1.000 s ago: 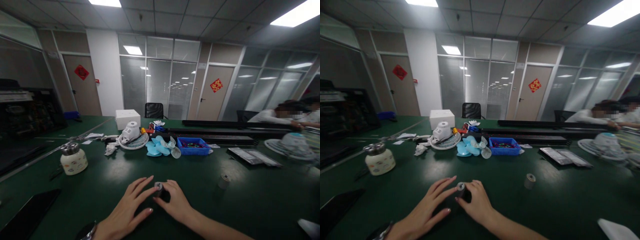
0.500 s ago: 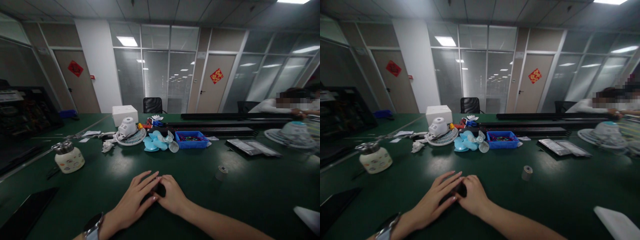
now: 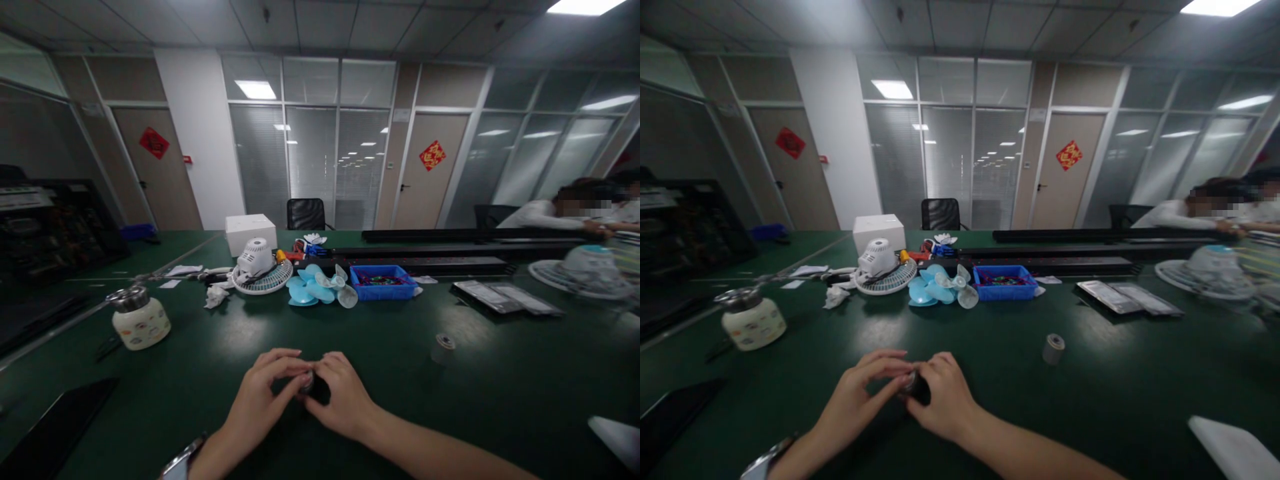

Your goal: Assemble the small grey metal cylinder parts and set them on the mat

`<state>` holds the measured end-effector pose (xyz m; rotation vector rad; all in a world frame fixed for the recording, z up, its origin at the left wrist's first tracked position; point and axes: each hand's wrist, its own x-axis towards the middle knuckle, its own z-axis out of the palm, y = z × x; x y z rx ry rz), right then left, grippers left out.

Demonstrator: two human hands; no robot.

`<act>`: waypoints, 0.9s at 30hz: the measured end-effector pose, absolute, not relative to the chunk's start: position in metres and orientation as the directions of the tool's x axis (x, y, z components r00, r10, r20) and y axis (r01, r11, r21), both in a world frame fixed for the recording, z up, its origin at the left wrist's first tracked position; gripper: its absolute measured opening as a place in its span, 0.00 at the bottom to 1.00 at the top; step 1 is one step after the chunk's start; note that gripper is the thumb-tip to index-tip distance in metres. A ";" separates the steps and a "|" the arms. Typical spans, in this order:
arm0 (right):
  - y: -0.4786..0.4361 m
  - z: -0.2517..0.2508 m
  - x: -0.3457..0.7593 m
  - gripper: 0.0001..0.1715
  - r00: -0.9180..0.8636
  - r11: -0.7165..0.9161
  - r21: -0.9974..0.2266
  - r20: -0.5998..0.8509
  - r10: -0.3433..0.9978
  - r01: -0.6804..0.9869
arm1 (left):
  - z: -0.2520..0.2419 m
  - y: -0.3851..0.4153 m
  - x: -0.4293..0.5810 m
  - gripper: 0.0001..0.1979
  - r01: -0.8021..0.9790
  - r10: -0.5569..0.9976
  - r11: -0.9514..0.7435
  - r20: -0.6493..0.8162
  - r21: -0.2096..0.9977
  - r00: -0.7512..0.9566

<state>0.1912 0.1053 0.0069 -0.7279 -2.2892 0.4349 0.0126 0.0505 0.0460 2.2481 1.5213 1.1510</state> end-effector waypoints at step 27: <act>0.105 0.021 0.192 0.20 -0.520 0.531 -0.707 0.266 0.812 0.467 | 0.013 0.071 -0.031 0.13 0.569 0.967 -0.220 0.253 0.793 0.022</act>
